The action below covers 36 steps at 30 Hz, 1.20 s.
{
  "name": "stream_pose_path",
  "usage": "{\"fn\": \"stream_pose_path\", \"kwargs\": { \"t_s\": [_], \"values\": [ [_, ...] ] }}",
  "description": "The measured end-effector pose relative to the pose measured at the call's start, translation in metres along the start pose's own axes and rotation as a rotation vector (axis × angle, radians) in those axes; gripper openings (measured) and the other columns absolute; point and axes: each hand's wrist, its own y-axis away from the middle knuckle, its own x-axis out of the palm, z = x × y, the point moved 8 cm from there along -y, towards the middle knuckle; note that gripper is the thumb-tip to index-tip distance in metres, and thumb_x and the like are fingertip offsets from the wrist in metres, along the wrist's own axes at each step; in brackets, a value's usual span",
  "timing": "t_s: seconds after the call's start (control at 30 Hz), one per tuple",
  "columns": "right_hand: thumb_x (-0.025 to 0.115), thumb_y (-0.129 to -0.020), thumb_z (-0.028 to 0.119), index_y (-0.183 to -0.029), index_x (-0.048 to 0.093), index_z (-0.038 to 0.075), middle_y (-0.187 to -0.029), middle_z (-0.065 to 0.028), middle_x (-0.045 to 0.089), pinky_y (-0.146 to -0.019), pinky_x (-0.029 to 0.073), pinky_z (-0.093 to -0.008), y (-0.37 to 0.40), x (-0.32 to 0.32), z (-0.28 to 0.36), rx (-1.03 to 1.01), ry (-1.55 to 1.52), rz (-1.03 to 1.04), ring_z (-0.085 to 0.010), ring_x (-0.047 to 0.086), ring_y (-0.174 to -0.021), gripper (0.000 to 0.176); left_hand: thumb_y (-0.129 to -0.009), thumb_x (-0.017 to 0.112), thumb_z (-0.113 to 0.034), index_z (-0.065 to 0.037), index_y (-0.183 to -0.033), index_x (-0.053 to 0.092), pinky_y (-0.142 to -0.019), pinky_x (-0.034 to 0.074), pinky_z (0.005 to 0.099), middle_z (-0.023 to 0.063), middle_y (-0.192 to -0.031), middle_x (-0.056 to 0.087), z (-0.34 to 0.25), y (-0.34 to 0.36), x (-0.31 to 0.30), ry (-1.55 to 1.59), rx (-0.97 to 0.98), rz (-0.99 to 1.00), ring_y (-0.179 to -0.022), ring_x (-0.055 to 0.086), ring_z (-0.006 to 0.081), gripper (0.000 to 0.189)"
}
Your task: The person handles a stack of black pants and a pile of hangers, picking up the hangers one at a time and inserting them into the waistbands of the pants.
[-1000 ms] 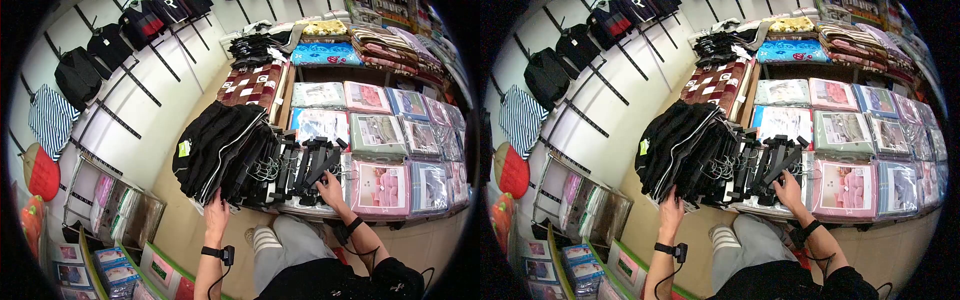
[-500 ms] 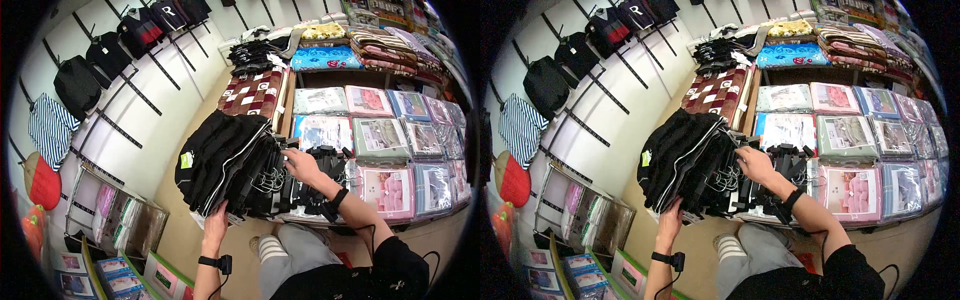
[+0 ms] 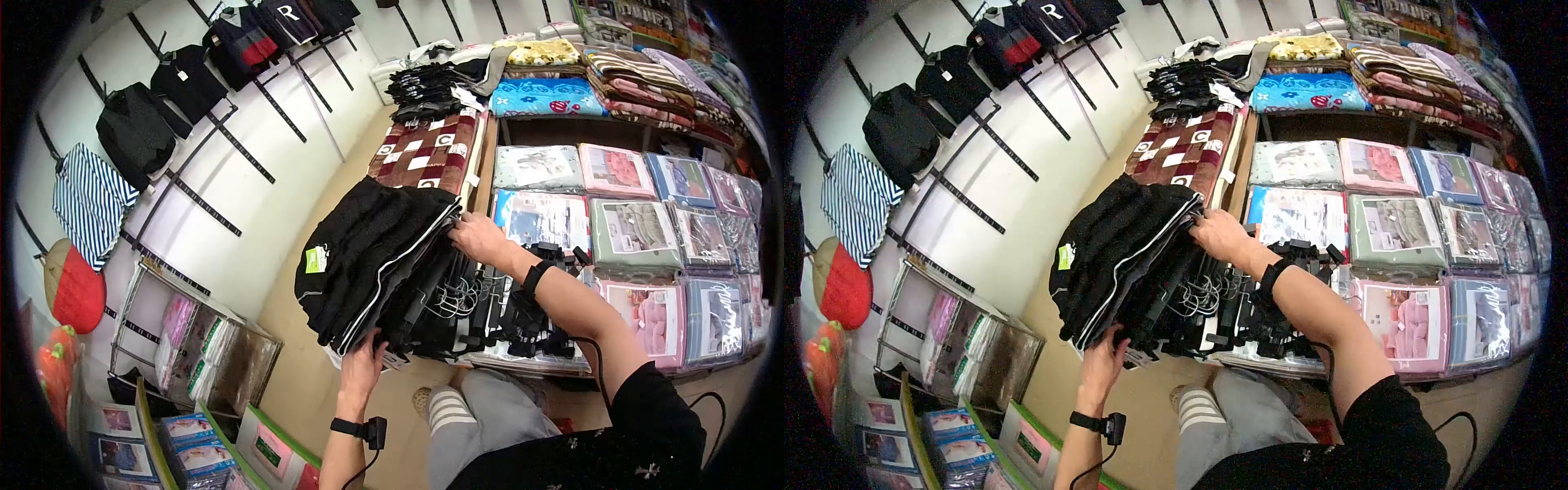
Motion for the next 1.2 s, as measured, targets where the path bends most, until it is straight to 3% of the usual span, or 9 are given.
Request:
{"fn": "stream_pose_path", "kwargs": {
  "t_s": [0.23,0.37,0.4,0.5,0.6,0.7,0.87,1.0,1.2],
  "values": [
    [0.066,-0.092,0.019,-0.096,0.075,0.010,-0.104,-0.0089,0.073,-0.091,0.056,-0.0436,-0.006,0.012,0.001,-0.062,0.092,0.027,-0.0290,0.067,-0.109,0.013,-0.101,0.073,-0.022,0.002,-0.131,0.065,-0.080,0.059,0.0553,0.0303,-0.104,0.074,0.000,-0.001,-0.002,-0.150,0.050,-0.201,-0.092,0.073,0.0477,0.040],
    [0.063,-0.094,0.018,-0.099,0.072,0.010,-0.103,-0.0090,0.074,-0.091,0.056,-0.0422,-0.003,0.015,0.008,-0.146,0.189,-0.023,-0.0276,0.067,-0.111,0.013,-0.096,0.081,-0.024,0.002,-0.121,0.071,-0.079,0.060,0.0516,0.0291,-0.103,0.075,0.003,0.002,0.004,-0.219,0.126,-0.347,-0.091,0.073,0.0488,0.037],
    [0.063,-0.094,0.018,-0.100,0.072,0.010,-0.103,-0.0092,0.074,-0.091,0.056,-0.0420,-0.003,0.014,0.009,-0.170,0.208,-0.027,-0.0275,0.068,-0.112,0.013,-0.098,0.079,-0.021,-0.002,-0.143,0.064,-0.088,0.060,0.0492,0.0289,-0.116,0.075,0.016,0.003,0.013,-0.200,0.012,-0.235,-0.103,0.074,0.0462,0.051],
    [0.062,-0.095,0.017,-0.098,0.071,0.009,-0.103,-0.0096,0.074,-0.088,0.058,-0.0418,-0.004,0.018,0.004,-0.175,0.165,-0.057,-0.0281,0.071,-0.107,0.012,-0.098,0.080,-0.021,-0.001,-0.143,0.065,-0.087,0.060,0.0478,0.0288,-0.116,0.075,0.023,0.003,0.014,-0.131,-0.077,-0.143,-0.102,0.074,0.0458,0.051],
    [0.061,-0.095,0.017,-0.096,0.070,0.008,-0.102,-0.0092,0.075,-0.084,0.060,-0.0419,-0.004,0.024,0.003,-0.210,0.182,-0.047,-0.0290,0.073,-0.099,0.013,-0.095,0.083,-0.025,0.002,-0.120,0.074,-0.081,0.060,0.0507,0.0281,-0.101,0.075,0.006,-0.001,0.000,-0.116,0.044,-0.283,-0.093,0.073,0.0482,0.037],
    [0.061,-0.096,0.018,-0.096,0.068,0.007,-0.099,-0.0082,0.075,-0.082,0.060,-0.0424,-0.003,0.017,0.003,-0.258,0.132,-0.056,-0.0286,0.074,-0.094,0.013,-0.096,0.082,-0.025,0.000,-0.123,0.074,-0.081,0.061,0.0491,0.0281,-0.103,0.075,-0.012,-0.002,-0.014,-0.149,0.126,-0.323,-0.094,0.073,0.0462,0.038],
    [0.061,-0.096,0.014,-0.132,0.064,0.005,-0.118,-0.0104,0.071,-0.080,0.061,-0.0373,0.019,-0.024,0.008,-0.232,0.089,-0.078,-0.0243,0.075,-0.096,0.037,-0.093,0.086,-0.019,-0.001,-0.126,0.074,-0.081,0.062,0.0437,0.0210,-0.107,0.079,-0.033,0.025,-0.020,-0.059,0.030,-0.275,-0.095,0.077,0.0377,0.040],
    [0.072,-0.096,0.016,-0.143,0.057,0.006,-0.134,-0.0147,0.069,-0.084,0.061,-0.0401,0.067,-0.072,0.012,-0.048,-0.103,-0.244,-0.0286,0.075,-0.105,0.050,-0.086,0.091,-0.014,-0.003,-0.124,0.074,-0.080,0.063,0.0408,0.0147,-0.108,0.081,-0.062,0.050,-0.020,0.047,0.095,-0.306,-0.094,0.079,0.0334,0.043],
    [0.076,-0.099,0.011,-0.151,0.051,0.000,-0.131,-0.0187,0.071,-0.092,0.060,-0.0376,0.219,-0.047,0.031,0.878,-0.991,-0.245,-0.0241,0.073,-0.111,0.059,-0.085,0.092,-0.015,-0.003,-0.121,0.075,-0.083,0.064,0.0375,0.0127,-0.110,0.082,-0.118,0.072,-0.003,0.170,0.118,-0.235,-0.097,0.080,0.0282,0.042]
  ]
}}
